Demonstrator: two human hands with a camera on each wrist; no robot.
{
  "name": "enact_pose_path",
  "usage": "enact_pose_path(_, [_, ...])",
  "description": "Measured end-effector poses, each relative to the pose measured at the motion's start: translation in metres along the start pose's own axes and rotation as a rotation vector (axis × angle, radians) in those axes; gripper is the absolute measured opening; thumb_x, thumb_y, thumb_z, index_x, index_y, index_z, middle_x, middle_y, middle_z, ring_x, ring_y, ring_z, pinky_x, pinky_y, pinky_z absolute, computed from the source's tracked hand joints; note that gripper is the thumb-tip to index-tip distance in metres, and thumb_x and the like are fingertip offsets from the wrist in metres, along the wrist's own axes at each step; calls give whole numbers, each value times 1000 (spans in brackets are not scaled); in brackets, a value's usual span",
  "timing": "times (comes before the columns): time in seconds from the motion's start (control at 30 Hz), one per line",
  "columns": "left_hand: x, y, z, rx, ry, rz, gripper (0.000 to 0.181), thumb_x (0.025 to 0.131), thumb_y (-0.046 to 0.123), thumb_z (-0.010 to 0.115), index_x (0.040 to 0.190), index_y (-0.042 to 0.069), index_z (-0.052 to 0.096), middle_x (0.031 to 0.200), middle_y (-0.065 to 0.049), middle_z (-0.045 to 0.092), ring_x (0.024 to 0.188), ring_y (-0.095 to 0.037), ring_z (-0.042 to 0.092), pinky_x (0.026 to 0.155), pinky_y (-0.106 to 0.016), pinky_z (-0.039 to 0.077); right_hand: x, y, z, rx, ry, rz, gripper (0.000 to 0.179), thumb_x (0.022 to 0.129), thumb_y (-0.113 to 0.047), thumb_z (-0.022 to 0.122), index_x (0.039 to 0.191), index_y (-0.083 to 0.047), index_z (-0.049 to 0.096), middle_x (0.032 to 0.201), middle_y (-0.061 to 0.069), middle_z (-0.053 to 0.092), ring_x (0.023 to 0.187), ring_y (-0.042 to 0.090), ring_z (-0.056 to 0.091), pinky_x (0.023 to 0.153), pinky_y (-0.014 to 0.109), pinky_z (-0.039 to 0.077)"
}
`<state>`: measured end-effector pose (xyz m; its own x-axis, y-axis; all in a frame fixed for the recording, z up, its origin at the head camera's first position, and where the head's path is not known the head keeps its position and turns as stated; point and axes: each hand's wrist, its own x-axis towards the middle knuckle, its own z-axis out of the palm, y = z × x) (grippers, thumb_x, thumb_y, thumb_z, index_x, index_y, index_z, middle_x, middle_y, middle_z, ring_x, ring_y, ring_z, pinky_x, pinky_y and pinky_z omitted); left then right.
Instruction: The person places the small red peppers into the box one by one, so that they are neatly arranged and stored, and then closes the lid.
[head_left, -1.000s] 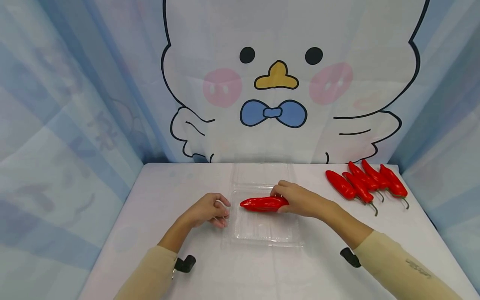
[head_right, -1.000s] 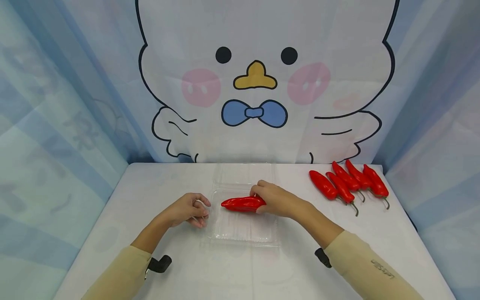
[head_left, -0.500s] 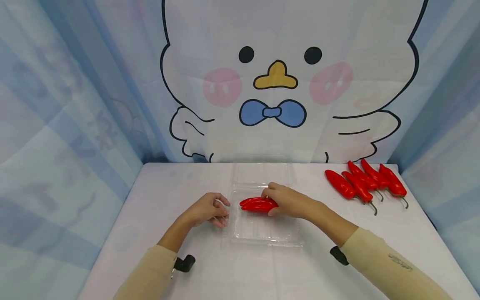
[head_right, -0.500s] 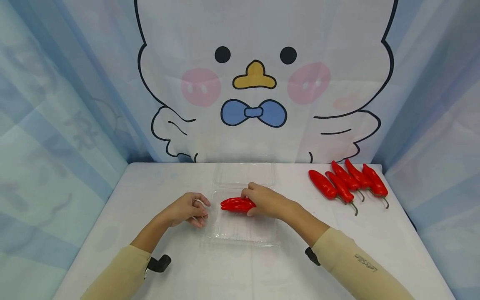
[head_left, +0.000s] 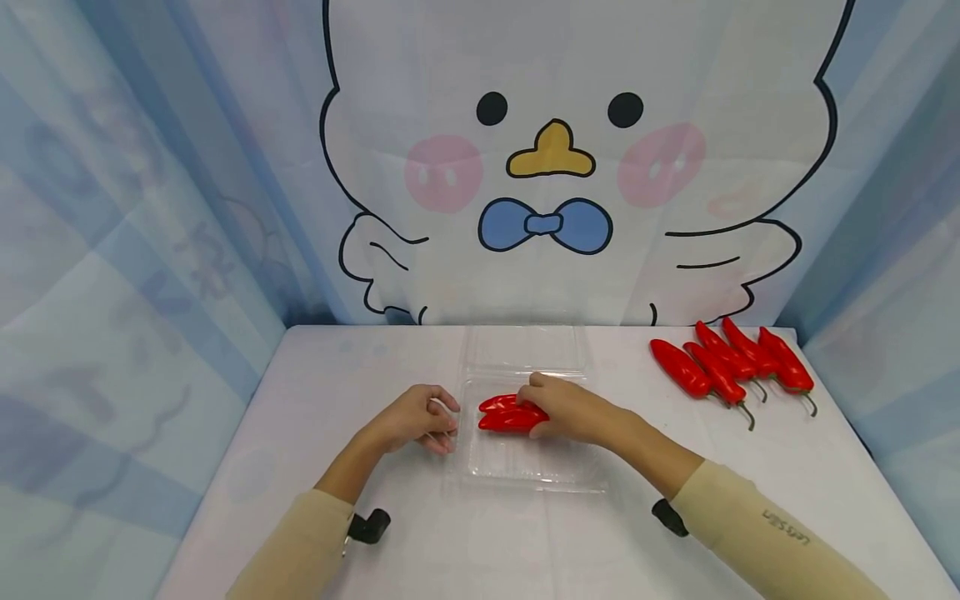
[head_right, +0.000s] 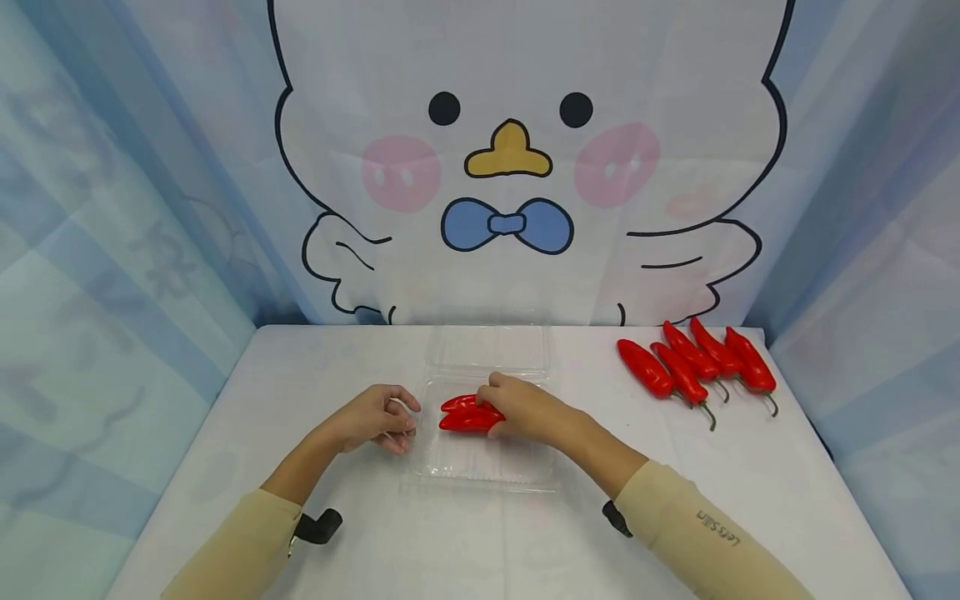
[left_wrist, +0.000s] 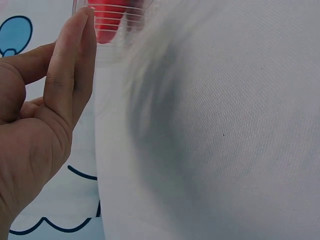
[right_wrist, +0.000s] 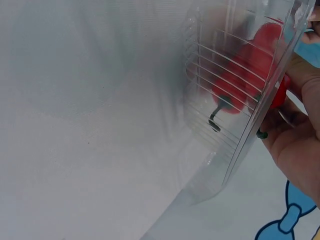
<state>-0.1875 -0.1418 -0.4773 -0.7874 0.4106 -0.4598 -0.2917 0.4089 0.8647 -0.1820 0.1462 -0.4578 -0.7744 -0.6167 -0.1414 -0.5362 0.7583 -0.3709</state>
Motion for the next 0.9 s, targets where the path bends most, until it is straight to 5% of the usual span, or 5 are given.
enact_pose_path(0.9, [-1,0,2,2,17,-5,27,98,2,67,123,-4,58,90,-14,73,65,-20,73,64,-33,65,2,-2,20,-116,104,-30,40,80,-26,90,112,-15,68,96,-4,55,82,11,52,72,26,51])
